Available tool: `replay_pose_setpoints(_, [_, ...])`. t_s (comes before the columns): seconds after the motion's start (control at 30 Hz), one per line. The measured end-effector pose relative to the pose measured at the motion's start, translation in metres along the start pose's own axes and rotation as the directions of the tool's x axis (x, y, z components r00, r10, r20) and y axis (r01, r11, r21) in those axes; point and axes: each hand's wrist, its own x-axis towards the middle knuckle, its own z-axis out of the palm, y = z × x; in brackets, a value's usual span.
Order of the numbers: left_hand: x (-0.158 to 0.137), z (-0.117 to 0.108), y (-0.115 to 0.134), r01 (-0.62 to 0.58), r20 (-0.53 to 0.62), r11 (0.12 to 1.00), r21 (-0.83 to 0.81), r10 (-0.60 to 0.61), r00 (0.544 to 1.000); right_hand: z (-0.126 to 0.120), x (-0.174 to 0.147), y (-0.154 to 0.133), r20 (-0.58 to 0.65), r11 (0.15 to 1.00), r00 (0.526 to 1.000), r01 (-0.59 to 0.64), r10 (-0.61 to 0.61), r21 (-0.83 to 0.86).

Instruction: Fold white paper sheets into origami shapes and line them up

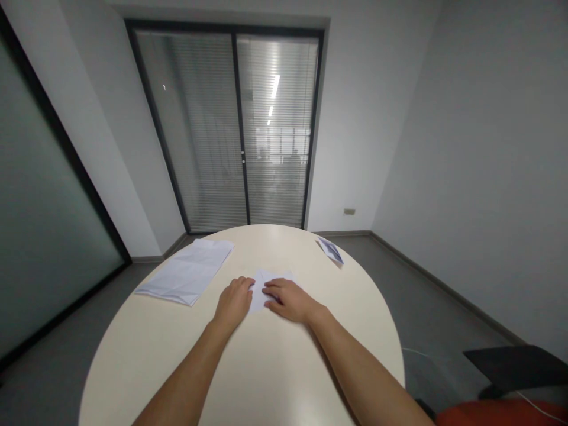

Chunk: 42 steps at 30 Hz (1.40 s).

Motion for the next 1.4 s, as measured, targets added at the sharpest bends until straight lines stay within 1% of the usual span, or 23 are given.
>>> replay_pose_setpoints(0.07, [0.001, -0.003, 0.0, 0.003, -0.018, 1.0, 0.006, -0.003, 1.0, 0.005, 0.001, -0.003, 0.031, 1.0, 0.999, 0.011, -0.011, 0.008])
replay_pose_setpoints(0.13, [0.001, -0.004, 0.0, -0.02, -0.034, 1.0, -0.003, 0.02, 0.999, 0.008, 0.001, -0.003, 0.066, 1.0, 0.998, -0.021, 0.019, 0.017])
replay_pose_setpoints(0.27, [0.001, 0.005, 0.006, -0.162, -0.028, 0.98, -0.115, 0.159, 0.987, 0.008, 0.0, 0.001, 0.119, 0.995, 0.99, -0.081, 0.075, 0.05])
replay_pose_setpoints(0.37, [-0.001, 0.017, 0.012, -0.169, 0.009, 0.972, -0.162, 0.173, 0.985, 0.006, -0.002, 0.003, 0.141, 0.99, 0.982, -0.132, 0.123, 0.057])
replay_pose_setpoints(0.47, [-0.004, 0.022, 0.015, -0.185, 0.076, 0.974, -0.133, 0.196, 0.978, 0.007, -0.002, 0.005, 0.167, 0.978, 0.966, -0.206, 0.197, 0.035])
replay_pose_setpoints(0.57, [-0.007, 0.02, 0.016, -0.154, 0.165, 0.984, -0.095, 0.168, 0.972, 0.007, -0.003, 0.009, 0.172, 0.955, 0.941, -0.295, 0.292, -0.01])
replay_pose_setpoints(0.67, [-0.01, 0.017, 0.016, -0.108, 0.221, 0.993, -0.051, 0.117, 0.968, 0.006, -0.005, 0.012, 0.154, 0.931, 0.919, -0.362, 0.364, -0.043])
replay_pose_setpoints(0.73, [-0.01, 0.016, 0.016, -0.089, 0.233, 0.996, -0.019, 0.092, 0.968, 0.004, -0.006, 0.013, 0.14, 0.92, 0.909, -0.389, 0.391, -0.047])
replay_pose_setpoints(0.87, [-0.01, 0.017, 0.017, -0.041, 0.221, 0.998, 0.04, 0.031, 0.975, 0.002, -0.007, 0.012, 0.105, 0.902, 0.896, -0.427, 0.431, -0.06])
replay_pose_setpoints(0.93, [-0.01, 0.018, 0.017, -0.033, 0.222, 0.998, 0.052, 0.02, 0.975, 0.002, -0.007, 0.01, 0.087, 0.903, 0.9, -0.421, 0.427, -0.082])
replay_pose_setpoints(0.97, [-0.01, 0.017, 0.018, -0.033, 0.224, 0.998, 0.055, 0.02, 0.974, 0.002, -0.006, 0.008, 0.085, 0.912, 0.909, -0.4, 0.407, -0.088])
replay_pose_setpoints(1.07, [-0.01, 0.016, 0.019, -0.04, 0.229, 0.997, 0.061, 0.025, 0.973, 0.002, -0.005, 0.003, 0.12, 0.96, 0.952, -0.276, 0.28, -0.052])
replay_pose_setpoints(1.17, [-0.01, 0.016, 0.019, -0.048, 0.215, 0.997, 0.059, 0.034, 0.976, 0.001, -0.004, -0.003, 0.155, 0.98, 0.968, -0.201, 0.197, 0.012])
replay_pose_setpoints(1.27, [-0.009, 0.019, 0.017, -0.053, 0.193, 0.998, 0.045, 0.043, 0.98, 0.002, -0.003, -0.004, 0.164, 0.978, 0.966, -0.206, 0.199, 0.029])
replay_pose_setpoints(1.4, [-0.009, 0.024, 0.013, -0.055, 0.177, 0.998, 0.029, 0.049, 0.983, 0.003, -0.005, 0.004, 0.139, 0.958, 0.95, -0.285, 0.281, 0.011])
